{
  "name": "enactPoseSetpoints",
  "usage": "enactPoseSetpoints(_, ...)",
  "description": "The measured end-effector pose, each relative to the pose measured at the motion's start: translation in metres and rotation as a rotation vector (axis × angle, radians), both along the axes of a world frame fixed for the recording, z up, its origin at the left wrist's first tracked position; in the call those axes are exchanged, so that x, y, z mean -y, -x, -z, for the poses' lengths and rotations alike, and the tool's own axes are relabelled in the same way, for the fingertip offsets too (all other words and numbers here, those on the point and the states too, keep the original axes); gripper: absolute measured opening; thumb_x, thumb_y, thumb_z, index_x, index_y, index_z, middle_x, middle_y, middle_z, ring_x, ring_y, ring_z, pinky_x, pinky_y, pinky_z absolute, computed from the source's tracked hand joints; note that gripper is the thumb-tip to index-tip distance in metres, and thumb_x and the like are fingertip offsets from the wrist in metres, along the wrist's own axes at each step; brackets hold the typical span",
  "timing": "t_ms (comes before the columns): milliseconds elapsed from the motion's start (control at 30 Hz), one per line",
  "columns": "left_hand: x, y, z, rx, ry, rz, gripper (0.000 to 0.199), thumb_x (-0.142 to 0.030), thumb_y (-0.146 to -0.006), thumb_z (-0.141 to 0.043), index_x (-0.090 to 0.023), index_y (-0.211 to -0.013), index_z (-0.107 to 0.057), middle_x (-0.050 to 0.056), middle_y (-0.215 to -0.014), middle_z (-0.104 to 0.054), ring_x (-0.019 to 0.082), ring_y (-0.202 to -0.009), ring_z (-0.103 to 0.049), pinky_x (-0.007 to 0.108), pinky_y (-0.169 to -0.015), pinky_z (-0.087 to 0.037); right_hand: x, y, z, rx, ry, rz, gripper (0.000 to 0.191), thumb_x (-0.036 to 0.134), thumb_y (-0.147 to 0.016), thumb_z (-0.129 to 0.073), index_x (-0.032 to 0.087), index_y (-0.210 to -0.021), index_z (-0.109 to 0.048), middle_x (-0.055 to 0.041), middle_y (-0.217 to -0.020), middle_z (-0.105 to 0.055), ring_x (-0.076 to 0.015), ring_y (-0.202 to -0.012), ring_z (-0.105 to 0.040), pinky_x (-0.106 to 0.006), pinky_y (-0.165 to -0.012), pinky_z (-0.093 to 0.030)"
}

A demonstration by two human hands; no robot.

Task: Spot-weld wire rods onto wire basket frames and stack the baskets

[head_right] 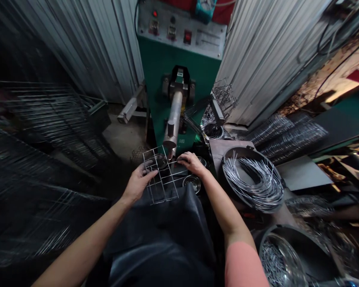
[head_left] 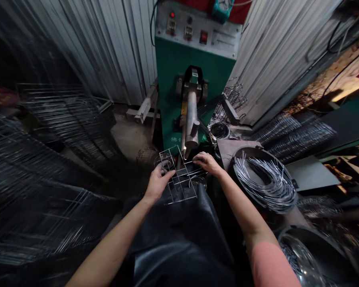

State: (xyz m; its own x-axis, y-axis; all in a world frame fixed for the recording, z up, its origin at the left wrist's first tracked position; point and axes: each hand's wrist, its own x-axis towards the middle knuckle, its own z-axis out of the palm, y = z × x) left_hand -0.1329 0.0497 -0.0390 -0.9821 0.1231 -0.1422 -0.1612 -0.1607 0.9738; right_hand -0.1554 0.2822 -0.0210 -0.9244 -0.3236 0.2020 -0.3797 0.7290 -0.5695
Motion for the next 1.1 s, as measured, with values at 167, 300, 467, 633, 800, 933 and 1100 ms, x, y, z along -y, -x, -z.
enactPoseSetpoints(167, -0.005, 0.006, 0.000, 0.017, -0.028, 0.004, 0.060, -0.032, -0.060, -0.072, -0.012, -0.115, -0.054, -0.002, -0.068, -0.059, 0.012, -0.065, -0.054, 0.026, -0.067, -0.042, -0.007, 0.006, 0.000, -0.014, -0.004, -0.008, 0.011, 0.025, -0.085, -0.057, 0.021, -0.084, -0.067, -0.0039, -0.086, -0.065, -0.0174, -0.085, -0.056, -0.030, -0.079, -0.040)
enactPoseSetpoints(300, -0.007, 0.011, 0.001, -0.003, -0.026, 0.012, 0.059, -0.031, -0.061, -0.072, -0.013, -0.115, -0.055, 0.000, -0.073, -0.060, 0.013, -0.071, -0.057, 0.027, -0.072, -0.042, -0.009, 0.010, -0.002, -0.012, -0.004, -0.019, 0.012, 0.025, -0.085, -0.057, 0.020, -0.084, -0.067, -0.0040, -0.085, -0.065, -0.0172, -0.084, -0.056, -0.029, -0.077, -0.041)
enactPoseSetpoints(467, -0.009, 0.013, 0.000, 0.004, -0.073, 0.012, 0.058, -0.031, -0.059, -0.072, -0.013, -0.113, -0.057, 0.000, -0.074, -0.061, 0.013, -0.071, -0.057, 0.028, -0.072, -0.043, -0.010, 0.014, -0.005, -0.018, -0.009, -0.044, 0.013, 0.026, -0.085, -0.056, 0.020, -0.085, -0.068, -0.0043, -0.084, -0.065, -0.0176, -0.084, -0.056, -0.029, -0.077, -0.041)
enactPoseSetpoints(633, -0.010, 0.018, -0.002, -0.002, -0.104, 0.021, 0.052, -0.029, -0.057, -0.073, -0.013, -0.105, -0.060, 0.001, -0.074, -0.062, 0.011, -0.066, -0.055, 0.026, -0.067, -0.043, -0.012, 0.019, -0.006, 0.006, -0.023, -0.036, 0.013, 0.027, -0.085, -0.057, 0.021, -0.085, -0.068, -0.0043, -0.085, -0.065, -0.0180, -0.085, -0.057, -0.029, -0.077, -0.042)
enactPoseSetpoints(800, -0.010, 0.024, 0.001, 0.052, -0.122, -0.003, 0.049, -0.026, -0.055, -0.074, -0.013, -0.100, -0.061, -0.001, -0.064, -0.058, 0.011, -0.058, -0.053, 0.024, -0.058, -0.042, -0.013, 0.024, -0.005, 0.000, -0.028, -0.034, 0.012, 0.026, -0.084, -0.057, 0.021, -0.083, -0.068, -0.0039, -0.084, -0.066, -0.0180, -0.084, -0.057, -0.030, -0.079, -0.042)
enactPoseSetpoints(933, -0.010, 0.024, 0.003, 0.041, -0.132, 0.025, 0.046, -0.025, -0.057, -0.073, -0.014, -0.100, -0.062, 0.001, -0.067, -0.060, 0.012, -0.060, -0.055, 0.025, -0.059, -0.043, -0.014, 0.026, -0.005, 0.025, -0.034, -0.052, 0.013, 0.027, -0.084, -0.057, 0.021, -0.084, -0.068, -0.0037, -0.086, -0.067, -0.0178, -0.086, -0.058, -0.030, -0.080, -0.043)
enactPoseSetpoints(1100, -0.010, 0.023, 0.003, -0.005, -0.120, 0.019, 0.048, -0.029, -0.056, -0.074, -0.012, -0.100, -0.062, 0.001, -0.071, -0.061, 0.011, -0.063, -0.053, 0.025, -0.063, -0.042, -0.016, 0.028, -0.009, 0.037, -0.041, -0.077, 0.012, 0.025, -0.082, -0.058, 0.019, -0.083, -0.068, -0.0039, -0.086, -0.067, -0.0171, -0.085, -0.058, -0.028, -0.079, -0.044)
